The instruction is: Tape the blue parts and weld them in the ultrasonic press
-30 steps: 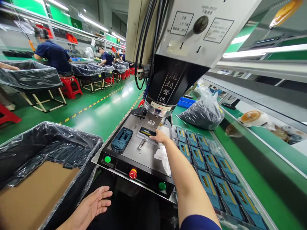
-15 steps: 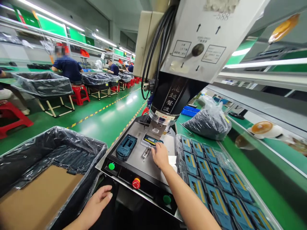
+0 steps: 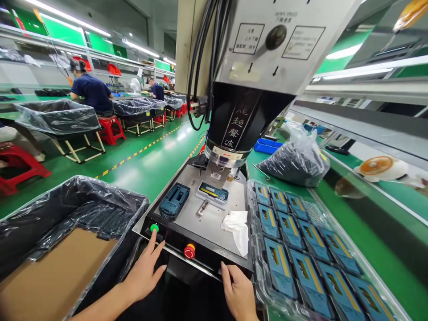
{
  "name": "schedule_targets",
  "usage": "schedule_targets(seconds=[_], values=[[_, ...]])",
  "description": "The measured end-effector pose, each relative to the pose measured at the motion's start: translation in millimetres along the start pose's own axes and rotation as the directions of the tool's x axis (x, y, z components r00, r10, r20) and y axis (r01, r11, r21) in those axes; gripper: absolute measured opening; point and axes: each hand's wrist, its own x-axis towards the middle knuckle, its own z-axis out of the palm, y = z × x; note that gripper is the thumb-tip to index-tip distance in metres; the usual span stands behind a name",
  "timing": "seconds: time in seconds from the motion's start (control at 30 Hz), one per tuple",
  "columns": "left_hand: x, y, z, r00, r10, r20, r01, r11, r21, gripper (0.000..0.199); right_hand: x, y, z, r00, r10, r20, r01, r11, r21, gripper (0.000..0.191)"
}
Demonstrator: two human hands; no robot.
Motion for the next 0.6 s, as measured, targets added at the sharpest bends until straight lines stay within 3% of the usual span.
schedule_targets(seconds=[0.33, 0.47, 0.6], values=[[2, -1, -6.0, 0.996, -0.084, -0.007, 0.081, 0.978, -0.193, 0.047, -11, 12, 15, 0.995, -0.094, -0.013, 0.095, 0.995, 0.042, 0.03], [4, -7, -7.8, 0.981, -0.12, -0.151, 0.085, 0.972, -0.221, 0.042, -13, 14, 15, 0.994, -0.109, -0.028, 0.11, 0.993, 0.035, 0.029], [8, -28, -19.6, 0.941, -0.16, -0.3, 0.121, 0.982, -0.143, 0.039, -13, 13, 11, 0.992, -0.122, -0.043, 0.125, 0.99, 0.06, 0.028]])
